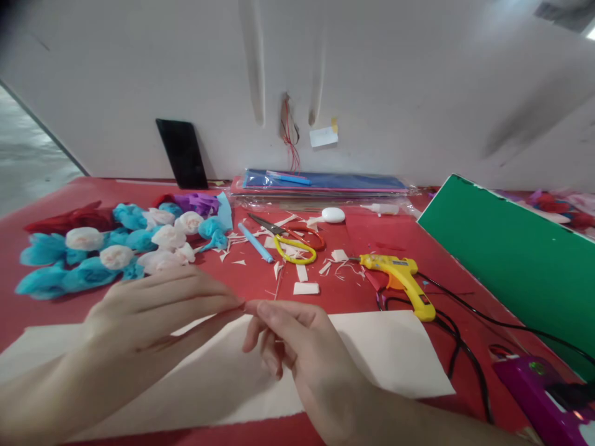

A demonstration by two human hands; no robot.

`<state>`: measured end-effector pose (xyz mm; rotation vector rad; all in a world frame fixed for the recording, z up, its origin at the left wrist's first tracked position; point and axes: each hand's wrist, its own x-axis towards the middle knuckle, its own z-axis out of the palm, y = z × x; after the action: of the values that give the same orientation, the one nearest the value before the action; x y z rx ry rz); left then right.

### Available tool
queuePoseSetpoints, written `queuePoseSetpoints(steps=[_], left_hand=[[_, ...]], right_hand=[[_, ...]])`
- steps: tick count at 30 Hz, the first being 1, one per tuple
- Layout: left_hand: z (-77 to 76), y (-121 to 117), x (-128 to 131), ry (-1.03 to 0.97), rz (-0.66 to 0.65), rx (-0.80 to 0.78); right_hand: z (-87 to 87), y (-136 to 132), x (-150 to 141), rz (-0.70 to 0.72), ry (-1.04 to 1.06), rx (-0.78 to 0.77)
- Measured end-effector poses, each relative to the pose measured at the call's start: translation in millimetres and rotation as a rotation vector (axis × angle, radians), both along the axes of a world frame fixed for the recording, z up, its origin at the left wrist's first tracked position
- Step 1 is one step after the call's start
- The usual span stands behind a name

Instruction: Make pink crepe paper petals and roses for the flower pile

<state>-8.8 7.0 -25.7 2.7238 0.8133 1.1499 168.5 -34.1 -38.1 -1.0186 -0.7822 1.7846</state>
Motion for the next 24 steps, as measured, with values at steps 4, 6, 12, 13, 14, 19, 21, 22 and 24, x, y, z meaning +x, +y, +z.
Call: queuePoseSetpoints(steps=[4, 6, 12, 13, 14, 19, 21, 22, 24], left_hand=[[6.0, 0.9, 4.0, -0.133, -0.031, -0.282], [7.5, 1.7, 5.5, -0.16, -0.014, -0.44], [3.0, -0.5, 6.6, -0.186, 0.02, -0.619], [2.4, -1.2, 6.9, -0.182, 0.024, -0.623], [2.1, -1.6, 7.3, -0.178, 0.028, -0.621], [1.6, 0.5, 6.8, -0.196, 0.043, -0.606], [-0.1, 1.5, 4.9, -0.219, 0.056, -0.589], [-1.4, 1.6, 4.0, -0.225, 0.067, -0.58], [-5.0, 0.7, 2.6, -0.2, 0.09, -0.589]], right_hand=[[-1.8, 0.5, -1.1, 0.004, -0.013, 0.034], [-2.9, 0.7, -1.0, 0.015, -0.013, 0.049], [-2.2, -1.5, 0.5, 0.027, -0.008, 0.038], [-1.9, -1.7, 0.6, 0.031, -0.007, 0.039], [-1.7, -1.7, 0.6, 0.036, -0.006, 0.042], [-1.3, -0.5, 0.3, -0.001, -0.015, 0.006], [-1.2, -0.2, 0.2, -0.014, -0.021, -0.019], [-1.1, -0.1, 0.2, -0.018, -0.023, -0.028], [-1.2, 0.6, 0.0, -0.024, -0.025, -0.038]])
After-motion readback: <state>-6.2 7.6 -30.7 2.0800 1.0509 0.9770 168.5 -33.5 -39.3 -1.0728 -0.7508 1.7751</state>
